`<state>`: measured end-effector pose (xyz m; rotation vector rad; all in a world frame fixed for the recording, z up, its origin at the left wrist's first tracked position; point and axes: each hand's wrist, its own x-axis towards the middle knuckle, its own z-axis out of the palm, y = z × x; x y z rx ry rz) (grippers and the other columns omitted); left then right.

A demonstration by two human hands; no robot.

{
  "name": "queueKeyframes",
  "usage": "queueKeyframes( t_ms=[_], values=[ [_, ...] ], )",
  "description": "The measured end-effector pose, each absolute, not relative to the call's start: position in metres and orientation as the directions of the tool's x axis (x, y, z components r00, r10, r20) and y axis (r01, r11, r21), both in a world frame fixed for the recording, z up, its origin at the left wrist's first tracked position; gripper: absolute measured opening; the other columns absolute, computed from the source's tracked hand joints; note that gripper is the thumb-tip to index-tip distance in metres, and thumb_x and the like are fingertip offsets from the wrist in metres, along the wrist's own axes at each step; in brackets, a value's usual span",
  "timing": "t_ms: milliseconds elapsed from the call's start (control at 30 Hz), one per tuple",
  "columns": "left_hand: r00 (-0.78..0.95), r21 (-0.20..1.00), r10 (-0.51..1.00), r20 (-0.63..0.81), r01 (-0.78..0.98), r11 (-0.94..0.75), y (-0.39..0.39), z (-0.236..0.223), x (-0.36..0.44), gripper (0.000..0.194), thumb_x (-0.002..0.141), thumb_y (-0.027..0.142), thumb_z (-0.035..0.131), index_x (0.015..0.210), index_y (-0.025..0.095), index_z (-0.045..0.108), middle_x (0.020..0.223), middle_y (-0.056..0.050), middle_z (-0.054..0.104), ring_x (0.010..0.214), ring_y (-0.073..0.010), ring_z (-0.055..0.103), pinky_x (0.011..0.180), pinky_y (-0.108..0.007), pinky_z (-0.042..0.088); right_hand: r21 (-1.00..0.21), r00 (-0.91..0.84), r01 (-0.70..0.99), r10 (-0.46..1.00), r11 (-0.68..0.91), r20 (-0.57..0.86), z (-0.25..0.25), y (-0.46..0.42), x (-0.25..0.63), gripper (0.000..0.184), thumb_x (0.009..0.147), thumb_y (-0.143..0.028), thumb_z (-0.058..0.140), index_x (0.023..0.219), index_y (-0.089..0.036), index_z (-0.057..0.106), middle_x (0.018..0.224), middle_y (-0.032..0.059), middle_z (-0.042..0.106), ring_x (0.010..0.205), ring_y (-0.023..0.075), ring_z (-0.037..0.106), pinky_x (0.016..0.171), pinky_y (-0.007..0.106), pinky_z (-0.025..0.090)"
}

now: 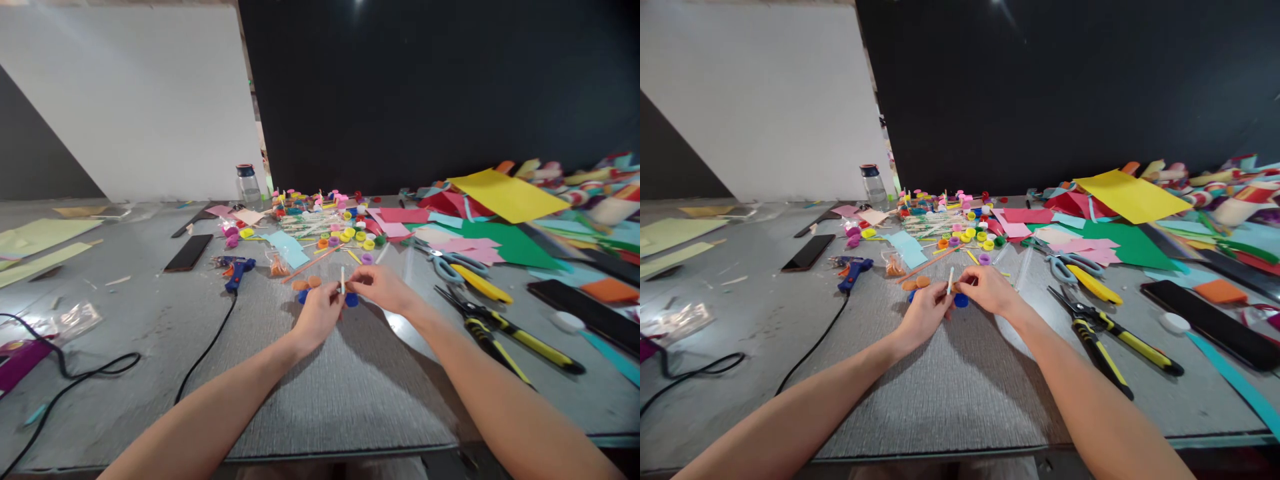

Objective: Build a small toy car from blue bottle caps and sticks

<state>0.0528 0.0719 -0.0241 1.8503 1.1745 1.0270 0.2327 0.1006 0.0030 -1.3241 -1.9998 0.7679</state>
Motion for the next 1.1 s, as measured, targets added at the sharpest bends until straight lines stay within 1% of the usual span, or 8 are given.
queueKeyframes(
  t_ms=[267,400,467,567,633,767,933,1100],
  values=[
    [0.278,0.871,0.928,0.249,0.354,-0.34,0.072,-0.026,0.053,0.019,0.09,0.018,0.047,0.073,0.018,0.055,0.066,0.001,0.06,0.051,-0.0105,0.057,0.053,-0.022,0.041,-0.76,-0.292,0.578,0.945,0.299,0.149,0.004,0.105,0.228,0.018,0.079,-0.035,0.066,0.074,-0.018,0.071,0.069,0.0021,0.071,0.065,0.0163,0.061,0.061,0.027,0.042],
    [0.277,0.862,0.927,0.253,0.371,-0.346,0.072,-0.026,0.052,0.019,0.089,0.016,0.047,0.073,0.017,0.055,0.065,0.001,0.061,0.051,-0.0104,0.058,0.053,-0.021,0.041,-0.754,-0.248,0.582,0.949,0.305,0.193,0.014,0.099,0.23,0.018,0.082,-0.032,0.06,0.078,-0.018,0.071,0.077,0.0025,0.072,0.069,0.0161,0.061,0.066,0.028,0.042],
    [0.272,0.861,0.929,0.249,0.378,-0.341,0.072,-0.026,0.051,0.019,0.09,0.016,0.047,0.073,0.017,0.056,0.065,0.001,0.061,0.052,-0.0103,0.058,0.053,-0.021,0.041,-0.74,-0.211,0.597,0.95,0.31,0.228,0.022,0.092,0.234,0.022,0.085,-0.034,0.057,0.075,-0.019,0.07,0.072,0.0017,0.068,0.067,0.0154,0.057,0.064,0.028,0.04],
    [0.263,0.873,0.935,0.24,0.364,-0.326,0.072,-0.026,0.051,0.019,0.091,0.018,0.048,0.076,0.016,0.059,0.068,0.0,0.062,0.051,-0.0093,0.058,0.053,-0.02,0.041,-0.725,-0.19,0.626,0.958,0.286,0.214,0.031,0.081,0.237,0.034,0.087,-0.04,0.053,0.062,-0.019,0.062,0.055,-0.0017,0.049,0.054,0.0128,0.042,0.054,0.028,0.031],
    [0.253,0.886,0.941,0.225,0.349,-0.306,0.072,-0.026,0.051,0.017,0.091,0.018,0.048,0.08,0.016,0.061,0.068,0.001,0.063,0.05,-0.0087,0.057,0.052,-0.019,0.041,-0.729,-0.221,0.625,0.959,0.28,0.178,0.033,0.075,0.236,0.038,0.087,-0.041,0.051,0.055,-0.02,0.052,0.051,-0.003,0.039,0.051,0.0117,0.035,0.051,0.028,0.026],
    [0.234,0.899,0.948,0.215,0.332,-0.286,0.072,-0.027,0.053,0.017,0.089,0.015,0.047,0.082,0.016,0.062,0.068,0.001,0.063,0.049,-0.008,0.058,0.05,-0.018,0.042,-0.751,-0.289,0.588,0.945,0.3,0.151,0.027,0.074,0.228,0.04,0.088,-0.039,0.048,0.054,-0.02,0.04,0.053,-0.0024,0.037,0.053,0.0121,0.035,0.052,0.028,0.026],
    [0.232,0.904,0.95,0.209,0.324,-0.278,0.072,-0.031,0.055,0.017,0.088,0.013,0.045,0.085,0.016,0.061,0.069,0.0,0.063,0.051,-0.0106,0.062,0.042,-0.017,0.04,-0.767,-0.303,0.571,0.943,0.293,0.135,0.02,0.078,0.223,0.04,0.088,-0.038,0.046,0.053,-0.02,0.04,0.054,-0.0021,0.037,0.054,0.0124,0.035,0.052,0.028,0.025],
    [0.223,0.908,0.954,0.199,0.324,-0.265,0.072,-0.03,0.055,0.017,0.088,0.012,0.045,0.086,0.016,0.061,0.071,-0.001,0.063,0.052,-0.0111,0.063,0.041,-0.016,0.04,-0.776,-0.298,0.562,0.945,0.286,0.133,0.021,0.077,0.222,0.039,0.088,-0.038,0.045,0.053,-0.02,0.043,0.053,-0.0024,0.036,0.054,0.0121,0.034,0.052,0.028,0.024]
  ],
)
